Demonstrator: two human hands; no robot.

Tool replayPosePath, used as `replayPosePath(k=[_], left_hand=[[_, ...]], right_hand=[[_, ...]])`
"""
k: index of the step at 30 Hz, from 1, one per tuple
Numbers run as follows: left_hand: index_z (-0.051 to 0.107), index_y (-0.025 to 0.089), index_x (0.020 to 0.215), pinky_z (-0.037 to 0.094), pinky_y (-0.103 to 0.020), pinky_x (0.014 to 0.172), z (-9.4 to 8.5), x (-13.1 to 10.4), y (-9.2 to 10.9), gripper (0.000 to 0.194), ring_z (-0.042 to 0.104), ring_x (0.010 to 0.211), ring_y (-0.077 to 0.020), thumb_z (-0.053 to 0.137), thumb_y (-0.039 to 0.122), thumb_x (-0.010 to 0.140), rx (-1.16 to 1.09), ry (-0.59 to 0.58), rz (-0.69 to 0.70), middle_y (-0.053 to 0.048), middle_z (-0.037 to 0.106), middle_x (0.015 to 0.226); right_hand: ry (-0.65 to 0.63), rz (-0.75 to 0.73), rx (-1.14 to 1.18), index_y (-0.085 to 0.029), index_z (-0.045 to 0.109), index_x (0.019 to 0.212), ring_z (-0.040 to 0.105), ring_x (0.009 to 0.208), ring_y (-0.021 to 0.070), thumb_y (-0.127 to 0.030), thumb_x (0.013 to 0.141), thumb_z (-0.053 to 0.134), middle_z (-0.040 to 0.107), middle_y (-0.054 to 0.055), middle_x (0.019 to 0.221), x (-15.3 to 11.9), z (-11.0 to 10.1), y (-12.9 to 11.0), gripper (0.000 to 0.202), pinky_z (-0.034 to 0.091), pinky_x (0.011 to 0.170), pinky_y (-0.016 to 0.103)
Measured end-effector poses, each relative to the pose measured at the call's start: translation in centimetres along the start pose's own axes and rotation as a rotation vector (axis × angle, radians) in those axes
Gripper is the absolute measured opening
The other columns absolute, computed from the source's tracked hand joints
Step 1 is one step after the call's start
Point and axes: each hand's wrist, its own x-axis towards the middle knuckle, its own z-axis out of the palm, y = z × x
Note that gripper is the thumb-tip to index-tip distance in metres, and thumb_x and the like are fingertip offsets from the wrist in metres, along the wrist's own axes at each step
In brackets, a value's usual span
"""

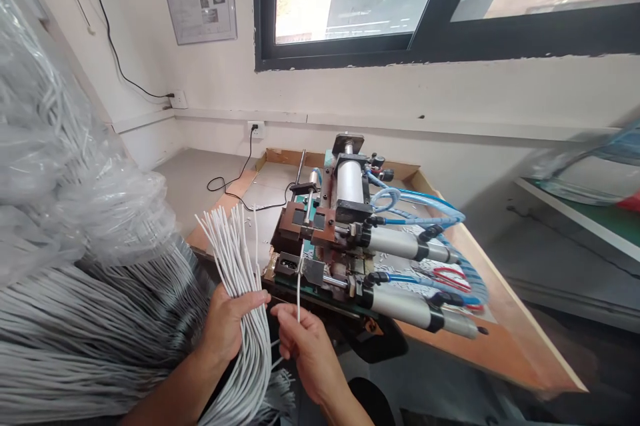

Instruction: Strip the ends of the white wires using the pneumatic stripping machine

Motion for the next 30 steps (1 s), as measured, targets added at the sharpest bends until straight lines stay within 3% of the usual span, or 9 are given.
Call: replayPosePath(k=[4,7,10,15,20,30], left_hand=[[0.064,0.013,0.065,0.042,-0.023,0.055,0.2,0.3,0.0,0.018,0.055,0.053,-0.0118,0.073,0.012,0.050,-0.001,-0.018,0.046,0.001,0.063,0.058],[0.065,0.012,0.064,0.042,-0.024,0.056,0.5,0.2,0.2,0.018,0.054,0.054,-0.0125,0.073,0.013,0.049,0.022,-0.062,0.031,0.000,0.063,0.060],[0.065,0.012,0.066,0.042,-0.024,0.054,0.8,0.0,0.5,0.016,0.054,0.053,-0.0125,0.073,0.015,0.052,0.039,-0.119,0.011,0.000,0.063,0.059],[0.063,0.012,0.061,0.044,-0.025,0.053,1.1,0.2,0.9,0.013,0.056,0.051,-0.0127,0.072,0.016,0.053,0.025,-0.154,-0.017,0.000,0.062,0.054],[0.064,0.013,0.065,0.048,-0.027,0.056,1.3,0.8,1.0,0.017,0.059,0.053,-0.0141,0.074,0.016,0.052,-0.025,-0.116,-0.043,0.000,0.063,0.055],[0.065,0.011,0.069,0.051,-0.029,0.056,1.5,1.0,1.2,0.019,0.062,0.054,-0.0156,0.074,0.017,0.053,-0.054,-0.093,-0.081,-0.001,0.064,0.058]], right_hand=[[0.009,-0.066,-0.202,-0.016,0.069,0.071,0.029,0.042,0.0065,-0.035,0.061,0.069,0.042,-0.004,0.049,-0.7,0.1,0.8,0.021,0.023,0.038,0.020],[0.033,-0.153,-0.241,-0.017,0.069,0.068,0.035,0.045,0.0088,-0.034,0.060,0.070,0.047,-0.003,0.052,-0.8,0.1,0.7,0.018,0.027,0.040,0.021],[0.027,-0.131,-0.229,-0.016,0.068,0.065,0.034,0.043,0.0083,-0.034,0.060,0.070,0.046,-0.004,0.046,-0.6,-0.1,0.6,0.018,0.026,0.041,0.021],[0.198,-0.101,-0.017,-0.016,0.067,0.069,0.033,0.040,0.0064,-0.035,0.060,0.071,0.050,-0.004,0.045,0.0,-0.4,0.3,0.021,0.022,0.039,0.020],[0.331,-0.081,0.184,-0.013,0.066,0.063,0.035,0.039,0.0044,-0.033,0.052,0.076,0.054,-0.002,0.052,1.0,0.1,-1.3,0.025,0.022,0.036,0.018],[0.261,0.047,0.477,-0.012,0.065,0.063,0.029,0.036,-0.0003,-0.028,0.048,0.079,0.049,-0.005,0.048,2.7,0.3,-2.2,0.026,0.016,0.031,0.011]])
